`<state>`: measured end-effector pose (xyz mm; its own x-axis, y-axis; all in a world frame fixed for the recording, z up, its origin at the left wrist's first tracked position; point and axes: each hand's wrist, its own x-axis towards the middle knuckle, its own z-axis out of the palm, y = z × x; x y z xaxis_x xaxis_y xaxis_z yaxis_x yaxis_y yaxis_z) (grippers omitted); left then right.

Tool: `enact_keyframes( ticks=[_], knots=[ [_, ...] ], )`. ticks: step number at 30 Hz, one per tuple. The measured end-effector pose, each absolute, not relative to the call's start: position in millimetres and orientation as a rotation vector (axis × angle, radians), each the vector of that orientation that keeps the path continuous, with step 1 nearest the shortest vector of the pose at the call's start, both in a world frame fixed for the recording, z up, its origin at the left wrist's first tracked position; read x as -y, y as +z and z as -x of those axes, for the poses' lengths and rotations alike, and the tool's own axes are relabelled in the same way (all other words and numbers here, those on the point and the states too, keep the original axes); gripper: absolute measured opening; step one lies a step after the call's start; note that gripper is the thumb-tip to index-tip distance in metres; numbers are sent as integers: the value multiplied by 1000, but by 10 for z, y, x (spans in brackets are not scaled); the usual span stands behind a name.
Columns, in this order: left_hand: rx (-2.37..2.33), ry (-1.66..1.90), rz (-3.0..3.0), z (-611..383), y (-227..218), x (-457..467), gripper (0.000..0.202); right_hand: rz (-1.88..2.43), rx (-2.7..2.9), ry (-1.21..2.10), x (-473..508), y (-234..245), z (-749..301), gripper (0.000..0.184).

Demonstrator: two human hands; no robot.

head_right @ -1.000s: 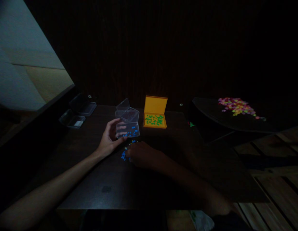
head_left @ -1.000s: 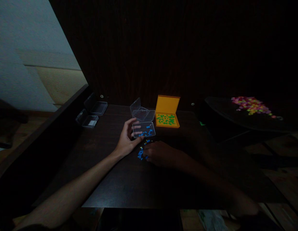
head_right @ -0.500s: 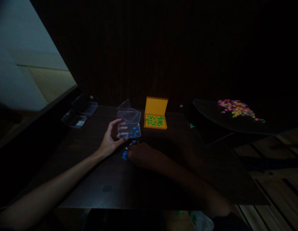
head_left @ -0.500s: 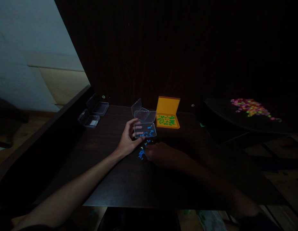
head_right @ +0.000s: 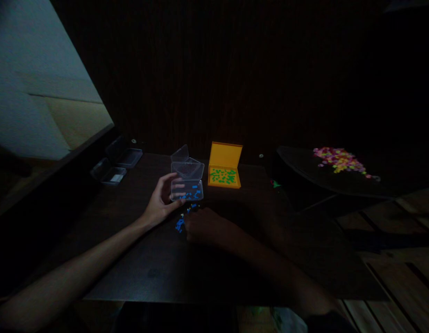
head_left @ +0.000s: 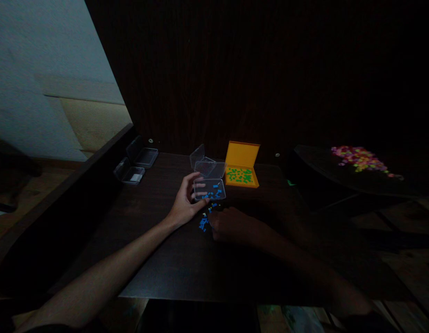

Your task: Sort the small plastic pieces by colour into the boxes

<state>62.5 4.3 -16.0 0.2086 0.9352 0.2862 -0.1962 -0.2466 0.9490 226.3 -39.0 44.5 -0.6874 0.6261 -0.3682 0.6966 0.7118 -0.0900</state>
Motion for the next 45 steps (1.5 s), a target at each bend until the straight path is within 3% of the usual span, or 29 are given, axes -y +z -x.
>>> enact_keyframes(
  ticks=[11,22,32,45],
  knots=[
    [-694,1230,-1353,-649,-168,6,70,-1273,-2784,-361,132,783,-2557,19],
    [-656,1148,-1354,-672,-123,99,74,-1261,-2715,-317,-187,644,-2299,38],
    [-621,1161,-1329,-671,-124,83,73,-1184,-2808,-439,-193,701,-2373,35],
    [-662,1176,-1365,-661,-103,75,73,-1183,-2793,-324,-201,735,-2359,26]
  ],
)
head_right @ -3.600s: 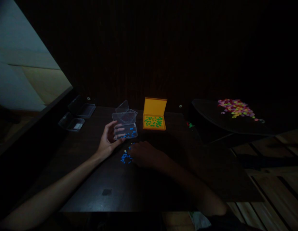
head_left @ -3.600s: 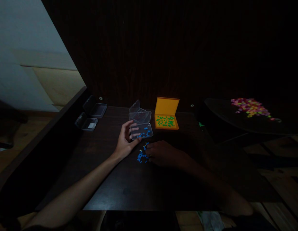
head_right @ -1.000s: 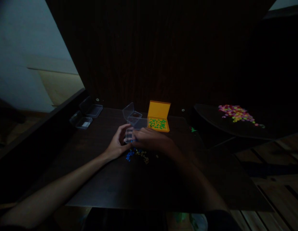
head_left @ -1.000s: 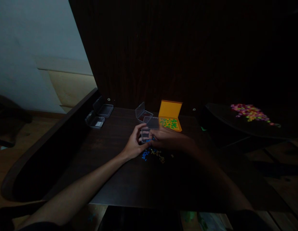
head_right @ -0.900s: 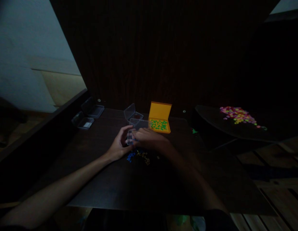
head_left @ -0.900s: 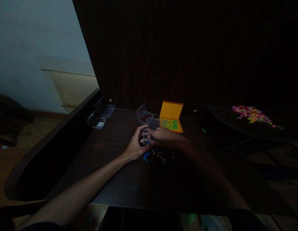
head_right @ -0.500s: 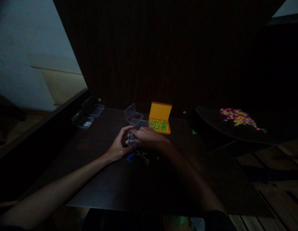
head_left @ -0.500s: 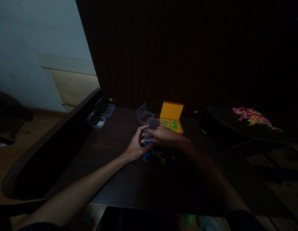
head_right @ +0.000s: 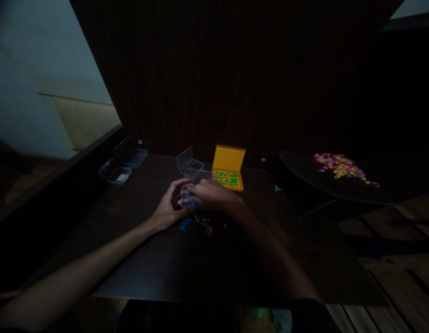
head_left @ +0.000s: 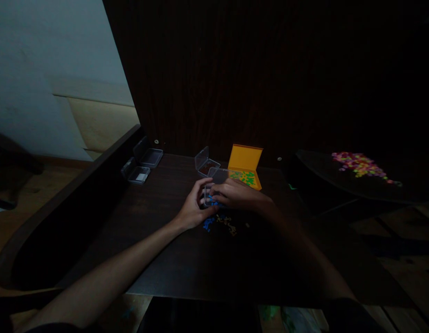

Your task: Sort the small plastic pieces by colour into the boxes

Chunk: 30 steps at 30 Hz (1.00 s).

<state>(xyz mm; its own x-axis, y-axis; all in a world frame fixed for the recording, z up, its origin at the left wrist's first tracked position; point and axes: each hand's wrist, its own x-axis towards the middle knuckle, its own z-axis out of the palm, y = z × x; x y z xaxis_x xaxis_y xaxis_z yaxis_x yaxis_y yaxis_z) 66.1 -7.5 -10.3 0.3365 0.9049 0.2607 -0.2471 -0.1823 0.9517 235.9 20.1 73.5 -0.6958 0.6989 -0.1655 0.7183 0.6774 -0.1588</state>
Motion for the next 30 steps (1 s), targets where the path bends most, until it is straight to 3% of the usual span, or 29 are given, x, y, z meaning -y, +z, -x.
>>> enact_keyframes(
  ticks=[13,30],
  knots=[
    [-645,1165,-1369,-660,-127,73,73,-1238,-2817,-265,-225,662,-2322,37],
    [-647,1167,-1329,-662,-111,62,74,-1220,-2815,-324,-190,756,-2293,30]
  ],
)
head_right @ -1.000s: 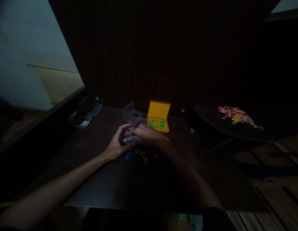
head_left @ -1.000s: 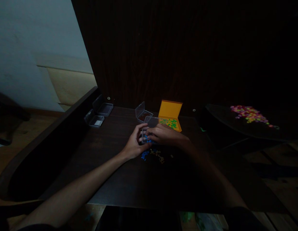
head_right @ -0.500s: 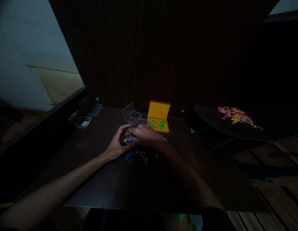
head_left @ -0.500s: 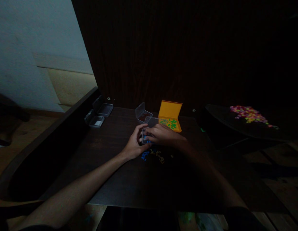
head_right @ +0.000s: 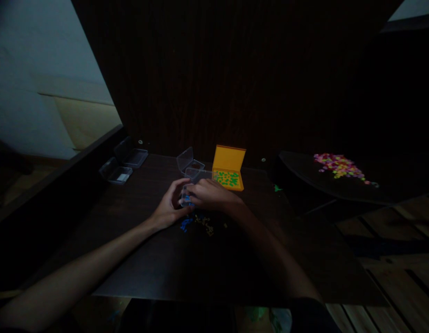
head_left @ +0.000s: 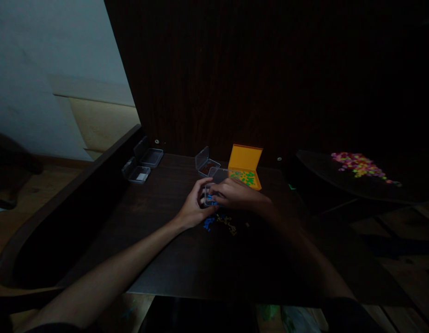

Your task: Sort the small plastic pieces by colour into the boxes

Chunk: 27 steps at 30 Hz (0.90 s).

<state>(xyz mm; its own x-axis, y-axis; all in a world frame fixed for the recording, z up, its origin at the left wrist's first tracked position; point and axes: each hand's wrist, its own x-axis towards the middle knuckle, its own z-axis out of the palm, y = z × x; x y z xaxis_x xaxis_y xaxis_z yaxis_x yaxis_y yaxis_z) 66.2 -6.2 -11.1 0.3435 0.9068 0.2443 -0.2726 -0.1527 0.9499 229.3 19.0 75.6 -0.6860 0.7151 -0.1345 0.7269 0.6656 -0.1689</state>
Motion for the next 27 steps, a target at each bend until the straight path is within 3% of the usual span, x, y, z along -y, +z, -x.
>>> enact_keyframes(
  ticks=[10,20,27],
  knots=[
    [-671,1183,-1362,-656,-108,50,74,-1042,-2900,-599,-184,761,-2320,28],
    [-648,1204,-1385,-648,-135,30,74,-1021,-2938,-543,-188,785,-2344,31],
    [-680,1260,-1356,-636,-145,-34,73,-1261,-2877,-291,-102,983,-2492,29]
  ],
)
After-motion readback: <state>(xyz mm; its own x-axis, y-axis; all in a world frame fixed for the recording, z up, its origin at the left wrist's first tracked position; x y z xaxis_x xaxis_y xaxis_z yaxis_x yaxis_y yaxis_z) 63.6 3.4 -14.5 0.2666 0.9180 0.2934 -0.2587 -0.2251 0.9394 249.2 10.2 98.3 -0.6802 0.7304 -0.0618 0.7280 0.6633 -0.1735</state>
